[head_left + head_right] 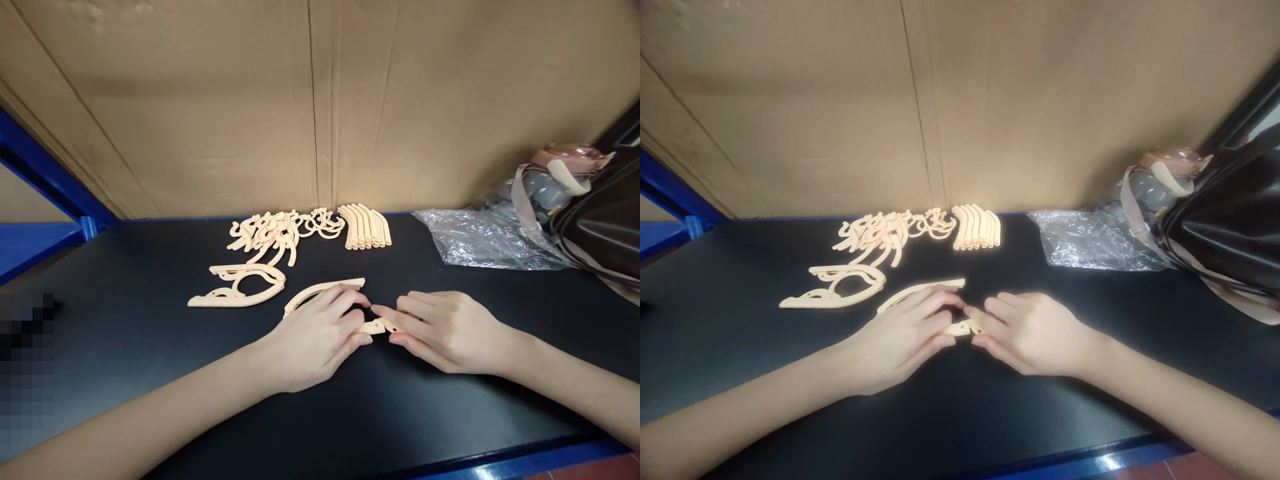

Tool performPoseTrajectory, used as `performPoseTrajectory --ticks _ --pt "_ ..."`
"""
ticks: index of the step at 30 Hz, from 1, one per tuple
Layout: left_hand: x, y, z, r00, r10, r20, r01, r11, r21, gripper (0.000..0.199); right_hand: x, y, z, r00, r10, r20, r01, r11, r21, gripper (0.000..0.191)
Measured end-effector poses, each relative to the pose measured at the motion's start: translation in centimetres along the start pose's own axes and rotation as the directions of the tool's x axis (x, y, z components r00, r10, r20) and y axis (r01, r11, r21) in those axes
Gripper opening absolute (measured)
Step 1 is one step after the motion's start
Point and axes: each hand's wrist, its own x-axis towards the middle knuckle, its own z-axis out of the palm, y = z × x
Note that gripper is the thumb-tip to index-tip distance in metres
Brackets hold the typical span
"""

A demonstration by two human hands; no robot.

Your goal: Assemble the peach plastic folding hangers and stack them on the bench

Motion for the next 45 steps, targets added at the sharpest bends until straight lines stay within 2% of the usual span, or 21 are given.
performPoseTrajectory --ticks 9,14,18,22,25,30,33,37,38,41,45 --pt "-0.2 -0.4 0.6 0.998 0.042 -0.037 -0.042 0.999 -0.023 0.025 -0.3 -0.4 0.1 0.998 -0.043 -0.036 0.044 0.999 0.002 0.032" --pt "-0.2 -0.3 0.1 0.999 0.023 -0.043 -0.027 0.995 -0.092 0.022 0.1 -0.5 -0.5 1.000 0.023 0.015 -0.024 0.990 0.137 0.026" --pt "-0.3 -0.2 -0.2 0.984 -0.096 -0.147 0.075 0.988 -0.137 0.024 0.5 0.0 -1.4 0.991 0.079 0.111 -0.110 0.943 0.313 0.022" --pt "-0.4 -0.7 0.1 0.918 -0.324 -0.230 0.269 0.933 -0.240 0.017 0.5 0.5 -1.9 0.986 0.087 0.141 -0.137 0.910 0.392 0.020" --pt "-0.3 -1.4 0.5 0.886 -0.407 -0.224 0.326 0.888 -0.325 0.017 0.4 0.5 -2.1 0.975 0.113 0.190 -0.182 0.897 0.403 0.020" --pt "-0.1 -1.9 0.7 0.869 -0.421 -0.261 0.316 0.876 -0.364 0.021 0.3 0.1 -2.5 0.959 0.077 0.273 -0.205 0.854 0.478 0.025" --pt "-0.1 -1.8 0.5 0.879 -0.395 -0.267 0.305 0.896 -0.323 0.024 0.3 0.1 -2.7 0.955 0.064 0.289 -0.215 0.823 0.527 0.026" --pt "0.0 -1.6 0.3 0.901 -0.344 -0.264 0.287 0.930 -0.230 0.024 0.5 -0.1 -2.4 0.958 0.069 0.277 -0.224 0.784 0.579 0.017" --pt "0.0 -1.6 0.3 0.902 -0.341 -0.266 0.290 0.933 -0.212 0.023 0.5 -0.3 -2.3 0.961 0.079 0.264 -0.225 0.780 0.584 0.015" --pt "0.2 -1.7 0.4 0.898 -0.348 -0.268 0.310 0.934 -0.177 0.023 0.6 -1.0 -2.2 0.969 0.102 0.226 -0.219 0.779 0.587 0.026" --pt "0.3 -1.9 0.5 0.886 -0.373 -0.276 0.332 0.925 -0.185 0.023 0.7 -1.9 -2.5 0.974 0.075 0.212 -0.191 0.775 0.603 0.014"
